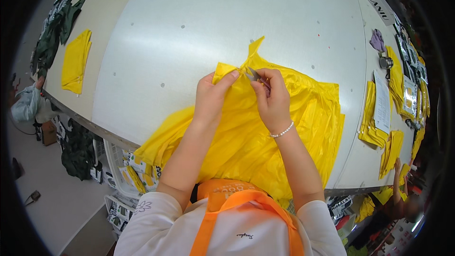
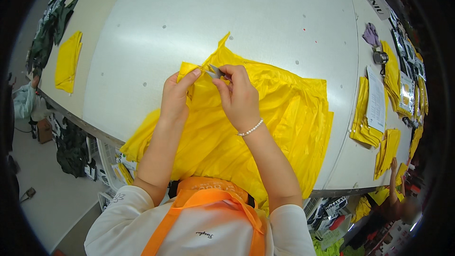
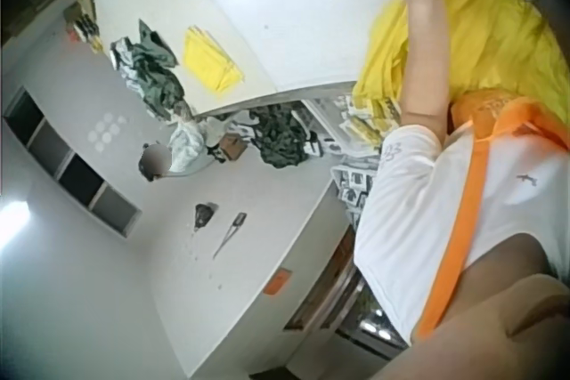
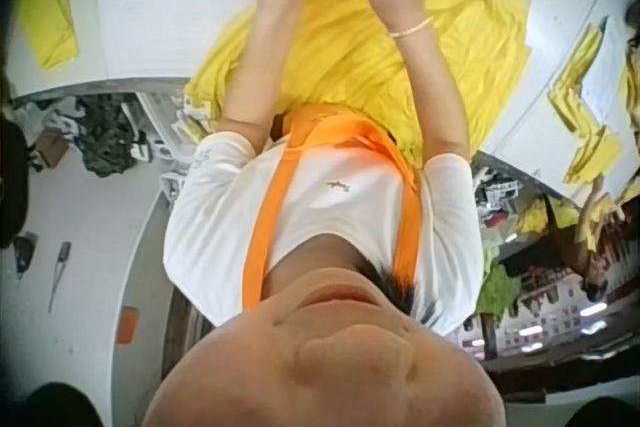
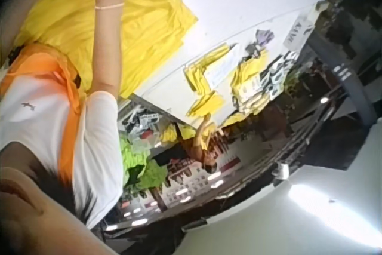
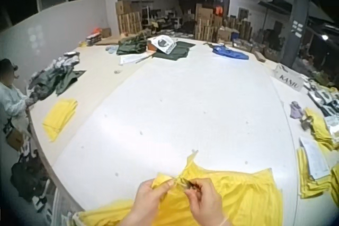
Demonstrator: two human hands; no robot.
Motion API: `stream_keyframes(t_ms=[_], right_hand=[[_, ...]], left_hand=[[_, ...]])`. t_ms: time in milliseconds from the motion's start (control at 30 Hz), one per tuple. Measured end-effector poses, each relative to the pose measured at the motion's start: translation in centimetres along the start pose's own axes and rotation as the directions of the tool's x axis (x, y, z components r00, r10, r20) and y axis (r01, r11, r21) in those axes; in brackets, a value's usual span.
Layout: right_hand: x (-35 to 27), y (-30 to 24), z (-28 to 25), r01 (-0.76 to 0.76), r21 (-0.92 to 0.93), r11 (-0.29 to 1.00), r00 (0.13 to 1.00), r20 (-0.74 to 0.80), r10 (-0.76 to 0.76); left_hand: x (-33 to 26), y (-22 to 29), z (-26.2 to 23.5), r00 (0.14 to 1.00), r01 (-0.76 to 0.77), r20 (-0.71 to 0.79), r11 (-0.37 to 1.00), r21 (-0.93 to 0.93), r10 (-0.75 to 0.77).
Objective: The person folds a yellow raincoat on a white table. They smooth the fabric, fold the sleeves and body, and place the folded coat into a white basket. The person then retrieves another yellow raincoat and repeats the folding process.
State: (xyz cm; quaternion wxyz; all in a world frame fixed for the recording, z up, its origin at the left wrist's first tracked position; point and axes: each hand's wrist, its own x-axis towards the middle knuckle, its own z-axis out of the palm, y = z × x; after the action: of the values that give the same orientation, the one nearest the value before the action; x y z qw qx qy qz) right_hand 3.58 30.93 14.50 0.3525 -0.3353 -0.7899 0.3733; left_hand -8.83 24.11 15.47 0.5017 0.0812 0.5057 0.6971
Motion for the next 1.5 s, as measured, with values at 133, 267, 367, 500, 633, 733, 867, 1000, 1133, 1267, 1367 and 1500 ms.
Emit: stream_keyframes(t_ms=[133,267,367,500,633,733,867,1000,1133,1267,1367,1500], right_hand=[[0.0,0.1,1.1,0.123,-0.08,0.989,0.988,-0.082,-0.13],[0.5,0.2,1.3,0.221,-0.154,0.963,0.966,-0.102,-0.238],[0.8,0.3,1.3,0.228,-0.164,0.96,0.963,-0.108,-0.247],[0.9,0.4,1.7,0.234,-0.13,0.963,0.96,-0.127,-0.25],[0.9,0.3,1.6,0.223,-0.119,0.967,0.962,-0.134,-0.238],[1.0,0.4,1.4,0.169,-0.086,0.982,0.973,-0.142,-0.18],[3.2,-2.4,-0.6,0.046,0.118,0.992,0.994,-0.104,-0.034],[4.6,-1.5,-2.5,0.031,0.011,0.999,0.986,0.164,-0.032],[3.7,-1.2,-4.3,-0.132,0.003,0.991,0.945,0.302,0.125],[3.7,-1.3,-4.5,-0.173,0.044,0.984,0.921,0.362,0.146],[3.6,-1.3,-4.5,-0.17,0.012,0.985,0.905,0.397,0.151],[2.5,-1.1,-3.7,-0.256,0.149,0.955,0.941,0.263,0.212]], left_hand=[[-0.3,0.3,0.2,1.0,0.011,-0.016,1.0,0.017,-0.011],[-0.2,0.0,-0.1,1.0,0.011,0.0,1.0,-0.004,-0.011],[0.0,-0.2,-0.2,1.0,0.004,0.006,1.0,-0.006,-0.004],[0.0,-0.1,-0.2,1.0,0.0,0.019,1.0,-0.026,0.001],[0.0,-0.1,-0.3,0.999,0.038,0.007,0.999,-0.014,-0.038],[0.0,-0.2,-0.2,1.0,0.025,0.01,1.0,-0.012,-0.025],[-0.3,-0.1,0.1,0.995,-0.103,0.032,0.97,0.221,0.098],[-0.7,-0.5,0.7,0.933,-0.333,0.058,0.785,0.523,0.356],[-0.1,-1.6,0.2,0.59,-0.653,0.364,0.161,0.74,0.721],[-0.4,-2.1,0.0,0.484,-0.692,0.473,-0.008,0.721,0.737],[-0.6,-2.0,-0.1,0.465,-0.701,0.504,-0.044,0.711,0.728],[-0.6,-1.9,-0.1,0.419,-0.698,0.502,-0.085,0.711,0.756]])
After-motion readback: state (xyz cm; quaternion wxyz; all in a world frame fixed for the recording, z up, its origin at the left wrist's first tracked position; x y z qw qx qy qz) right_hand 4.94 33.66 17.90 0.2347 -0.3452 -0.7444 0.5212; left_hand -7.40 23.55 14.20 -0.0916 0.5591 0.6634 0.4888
